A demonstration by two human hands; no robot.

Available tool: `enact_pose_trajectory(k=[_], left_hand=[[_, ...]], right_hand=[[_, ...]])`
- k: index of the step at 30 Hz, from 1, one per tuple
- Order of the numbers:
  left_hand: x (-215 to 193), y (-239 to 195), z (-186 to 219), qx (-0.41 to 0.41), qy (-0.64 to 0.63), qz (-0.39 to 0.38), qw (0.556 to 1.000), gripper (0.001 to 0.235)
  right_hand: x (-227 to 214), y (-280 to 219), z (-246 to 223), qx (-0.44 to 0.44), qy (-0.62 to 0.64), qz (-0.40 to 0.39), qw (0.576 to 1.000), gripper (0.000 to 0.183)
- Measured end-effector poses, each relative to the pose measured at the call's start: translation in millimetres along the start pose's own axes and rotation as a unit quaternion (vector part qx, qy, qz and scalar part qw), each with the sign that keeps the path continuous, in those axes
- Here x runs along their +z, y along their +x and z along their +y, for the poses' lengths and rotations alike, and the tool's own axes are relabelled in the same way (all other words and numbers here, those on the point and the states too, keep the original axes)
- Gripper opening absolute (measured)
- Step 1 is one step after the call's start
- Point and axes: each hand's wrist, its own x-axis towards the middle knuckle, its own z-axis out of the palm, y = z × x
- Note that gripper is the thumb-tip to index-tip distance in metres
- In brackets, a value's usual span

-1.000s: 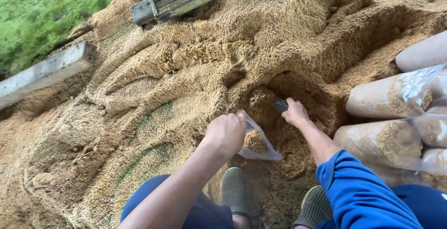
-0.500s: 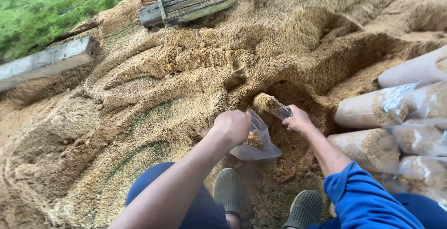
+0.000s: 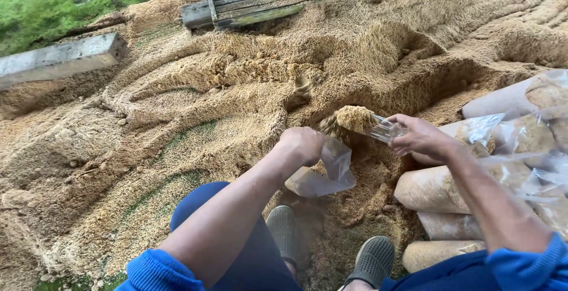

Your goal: Filling small plastic bags with grain from a pile and placing paper labels inside each bag.

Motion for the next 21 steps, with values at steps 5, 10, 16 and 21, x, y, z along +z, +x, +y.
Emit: enact_pose_trajectory(k=[5, 10, 16, 21], left_hand=[[-20.8, -0.8, 6.4, -0.017, -0.028, -0.042, 0.999, 0.026], [-32.2, -4.6, 12.0, -0.029, -0.064, -0.073, 0.995, 0.031], [-32.5, -9.7, 19.1, -0.029, -0.063, -0.061, 0.996, 0.011], [-32.2, -8.5, 21.4, -0.019, -0.04, -0.053, 0.998, 0.054]], right_hand=[[-12.9, -30.3, -16.2, 0.04, -0.052, -0.045, 0.997, 0.06], [-5.2, -54.3, -40.0, 0.075, -0.126, -0.072, 0.987, 0.055], [26.1, -63.5, -53.1, 0.056, -0.353, -0.067, 0.932, 0.057], [48.0, -57.4, -22.2, -0.289, -0.56, 0.096, 0.771, 0.044]])
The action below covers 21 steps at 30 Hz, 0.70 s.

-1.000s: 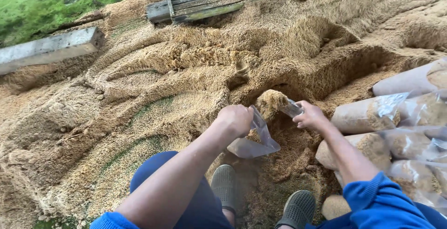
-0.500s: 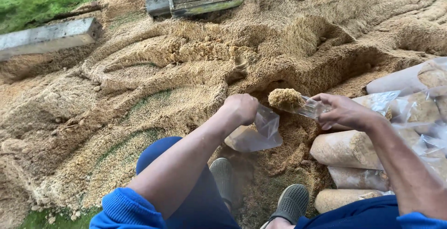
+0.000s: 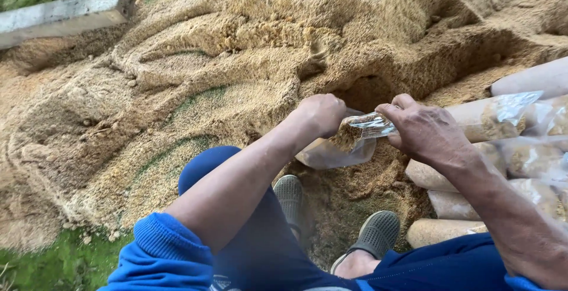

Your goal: Filling small plastic bags with grain from a pile and placing paper labels inside each bag.

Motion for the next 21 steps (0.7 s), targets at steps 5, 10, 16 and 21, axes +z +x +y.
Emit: enact_pose_trajectory(k=[5, 10, 16, 21], left_hand=[[6.6, 4.0, -8.0, 0.004, -0.008, 0.012, 1.0, 0.049], [8.6, 6.4, -12.1, -0.007, 0.018, 0.007, 1.0, 0.024], [8.7, 0.4, -12.0, -0.009, 0.015, 0.017, 1.0, 0.017], [-5.0, -18.9, -6.0, -0.077, -0.005, -0.003, 0.997, 0.024]], right_hand=[[2.3, -3.5, -12.2, -0.079, -0.115, 0.117, 0.983, 0.042], [9.9, -1.4, -15.5, -0.145, -0.127, 0.252, 0.948, 0.041], [12.4, -0.9, -10.8, -0.108, -0.207, 0.264, 0.936, 0.045], [-4.5, 2.7, 8.8, -0.041, -0.148, 0.212, 0.965, 0.032]])
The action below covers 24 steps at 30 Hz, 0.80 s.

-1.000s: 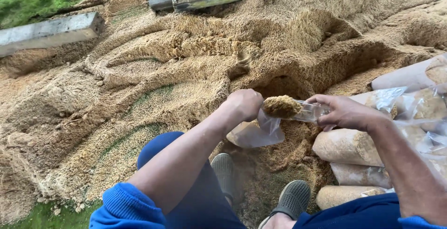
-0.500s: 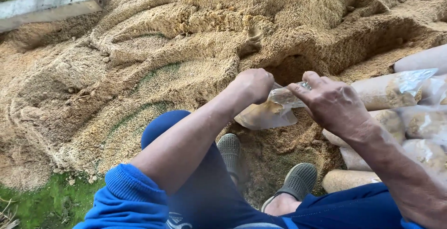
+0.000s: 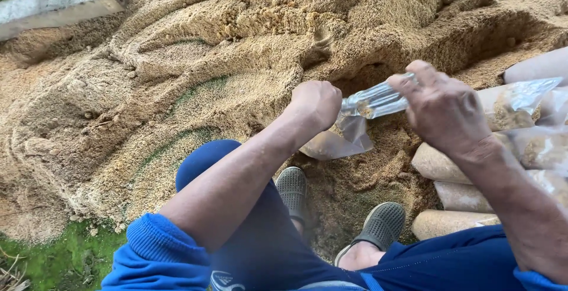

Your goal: Filling small plastic bags with grain from a pile and placing paper labels inside each bag.

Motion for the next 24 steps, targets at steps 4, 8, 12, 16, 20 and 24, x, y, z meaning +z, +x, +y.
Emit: enact_pose_trajectory(k=[4, 8, 12, 16, 20, 24], left_hand=[[4.3, 9.3, -1.5, -0.016, 0.092, -0.006, 0.996, 0.017], [9.6, 16.8, 4.8, -0.008, 0.112, 0.007, 0.994, 0.021], [87.1, 87.2, -12.0, 0.015, 0.126, 0.176, 0.976, 0.012], [88.2, 81.6, -20.8, 0.012, 0.123, 0.14, 0.982, 0.019], [92.3, 78.8, -36.8, 0.013, 0.151, 0.11, 0.982, 0.019], [82.8, 74.5, -50.9, 0.015, 0.077, 0.116, 0.99, 0.026]], right_hand=[[8.5, 2.5, 22.9, 0.133, 0.18, -0.147, 0.964, 0.046], [17.4, 15.8, 34.6, 0.342, 0.337, -0.288, 0.829, 0.051], [162.3, -37.4, 56.6, 0.379, 0.263, -0.297, 0.836, 0.072], [221.5, -75.8, 47.4, 0.398, 0.227, -0.379, 0.804, 0.065], [283.9, -110.4, 49.0, 0.443, 0.182, -0.392, 0.785, 0.05], [323.3, -120.3, 42.3, 0.476, 0.186, -0.391, 0.766, 0.052]])
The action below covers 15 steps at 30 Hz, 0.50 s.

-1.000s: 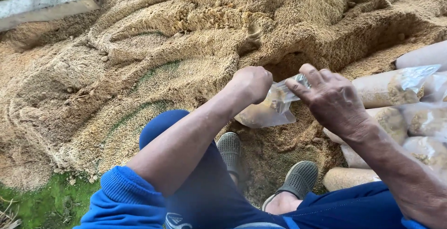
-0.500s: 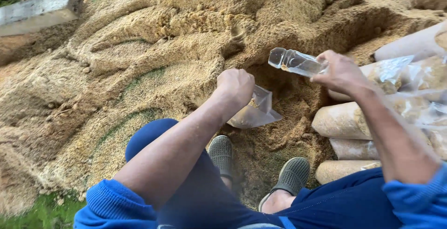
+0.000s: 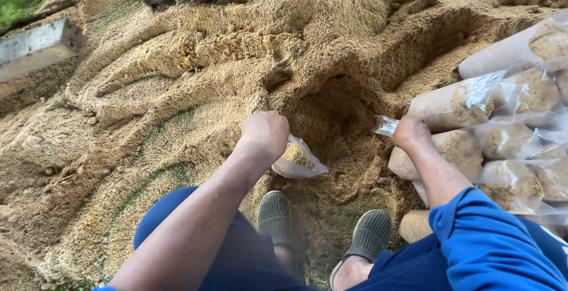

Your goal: Filling small plastic bags with grain from a pile and placing paper labels inside each bag.

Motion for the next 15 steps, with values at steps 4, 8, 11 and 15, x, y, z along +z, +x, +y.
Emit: enact_pose_trajectory(k=[4, 8, 11, 15], left_hand=[[-6.9, -3.9, 2.5, 0.017, 0.054, -0.017, 0.998, 0.024], [-24.7, -12.8, 0.8, 0.033, 0.094, -0.034, 0.994, 0.024], [-35.8, -16.2, 0.5, 0.024, 0.124, -0.041, 0.991, 0.023], [-35.3, -16.5, -3.1, 0.008, 0.113, -0.048, 0.992, 0.023]], right_hand=[[5.0, -5.5, -20.6, 0.012, 0.076, -0.042, 0.996, 0.053], [5.9, -1.6, -44.0, -0.027, 0.109, -0.057, 0.992, 0.051], [14.9, 8.4, -64.4, -0.055, 0.1, -0.059, 0.992, 0.048], [20.7, 14.6, -86.8, -0.105, 0.084, -0.081, 0.988, 0.047]])
